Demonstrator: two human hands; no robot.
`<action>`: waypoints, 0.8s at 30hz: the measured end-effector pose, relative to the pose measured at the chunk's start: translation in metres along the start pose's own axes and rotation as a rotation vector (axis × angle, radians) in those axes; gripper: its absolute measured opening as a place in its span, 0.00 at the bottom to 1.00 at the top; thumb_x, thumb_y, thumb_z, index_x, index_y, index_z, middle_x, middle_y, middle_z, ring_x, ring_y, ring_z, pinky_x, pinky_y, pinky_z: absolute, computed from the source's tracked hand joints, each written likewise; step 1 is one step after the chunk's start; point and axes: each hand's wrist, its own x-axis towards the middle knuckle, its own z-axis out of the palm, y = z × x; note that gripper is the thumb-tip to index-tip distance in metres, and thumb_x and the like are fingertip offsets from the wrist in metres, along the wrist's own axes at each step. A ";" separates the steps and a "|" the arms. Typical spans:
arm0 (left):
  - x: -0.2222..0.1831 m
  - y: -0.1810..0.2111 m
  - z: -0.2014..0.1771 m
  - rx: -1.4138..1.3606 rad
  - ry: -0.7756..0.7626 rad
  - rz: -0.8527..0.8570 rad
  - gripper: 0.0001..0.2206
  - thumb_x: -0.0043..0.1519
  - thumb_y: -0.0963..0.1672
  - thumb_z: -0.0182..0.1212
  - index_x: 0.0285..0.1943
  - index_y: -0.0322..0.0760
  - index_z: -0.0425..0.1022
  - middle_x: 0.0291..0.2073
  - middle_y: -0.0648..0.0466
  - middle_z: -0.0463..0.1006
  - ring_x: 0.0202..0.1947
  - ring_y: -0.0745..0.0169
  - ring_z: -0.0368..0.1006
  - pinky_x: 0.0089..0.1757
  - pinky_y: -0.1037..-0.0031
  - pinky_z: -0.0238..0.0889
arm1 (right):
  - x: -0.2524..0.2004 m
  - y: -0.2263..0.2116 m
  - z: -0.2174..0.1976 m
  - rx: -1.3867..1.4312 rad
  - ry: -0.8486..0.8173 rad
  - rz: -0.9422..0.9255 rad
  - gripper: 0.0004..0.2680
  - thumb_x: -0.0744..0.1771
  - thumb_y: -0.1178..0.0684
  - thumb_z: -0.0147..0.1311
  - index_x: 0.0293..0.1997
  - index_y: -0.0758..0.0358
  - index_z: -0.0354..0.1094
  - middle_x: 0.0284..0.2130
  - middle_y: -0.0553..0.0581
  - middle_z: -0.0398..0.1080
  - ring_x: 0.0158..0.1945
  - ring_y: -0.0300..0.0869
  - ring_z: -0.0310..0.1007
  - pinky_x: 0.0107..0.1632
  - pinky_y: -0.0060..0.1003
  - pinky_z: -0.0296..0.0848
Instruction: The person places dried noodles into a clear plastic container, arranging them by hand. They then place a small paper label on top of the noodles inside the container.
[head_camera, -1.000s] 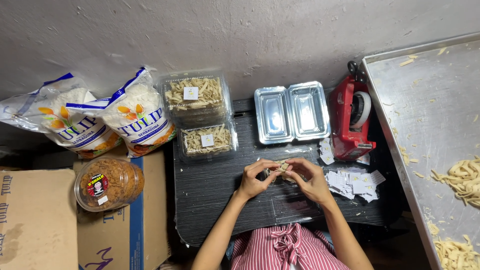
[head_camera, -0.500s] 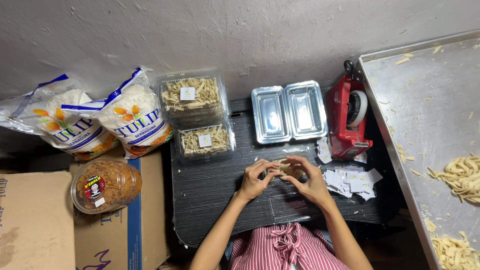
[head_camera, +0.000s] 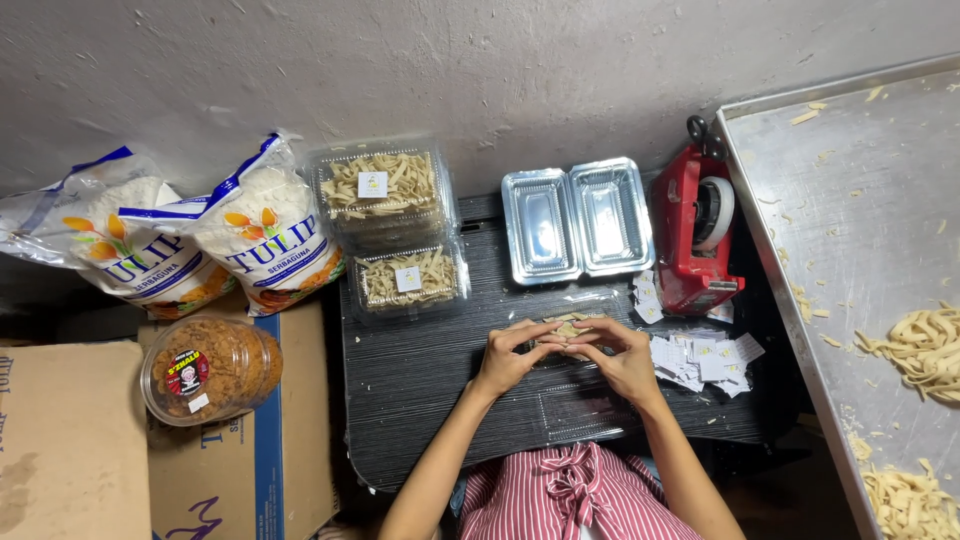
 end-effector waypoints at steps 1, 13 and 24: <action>0.001 0.001 0.000 0.000 0.000 -0.001 0.12 0.51 0.38 0.62 0.43 0.37 0.75 0.26 0.56 0.80 0.28 0.59 0.74 0.35 0.72 0.66 | 0.000 0.003 -0.001 0.000 -0.001 0.001 0.11 0.55 0.64 0.60 0.37 0.63 0.71 0.22 0.58 0.75 0.28 0.36 0.72 0.38 0.32 0.71; 0.009 0.014 -0.001 0.118 0.005 0.031 0.09 0.51 0.39 0.63 0.39 0.37 0.76 0.24 0.55 0.79 0.26 0.58 0.74 0.32 0.72 0.67 | 0.001 -0.013 0.005 -0.133 -0.074 -0.068 0.12 0.57 0.63 0.57 0.43 0.64 0.68 0.29 0.60 0.71 0.35 0.46 0.72 0.39 0.38 0.73; 0.010 0.013 0.008 0.211 -0.023 0.116 0.06 0.48 0.37 0.63 0.32 0.40 0.78 0.25 0.57 0.79 0.26 0.59 0.74 0.31 0.73 0.69 | 0.004 -0.016 -0.009 -0.297 -0.065 -0.202 0.04 0.58 0.59 0.57 0.31 0.61 0.73 0.19 0.60 0.72 0.24 0.50 0.71 0.30 0.40 0.69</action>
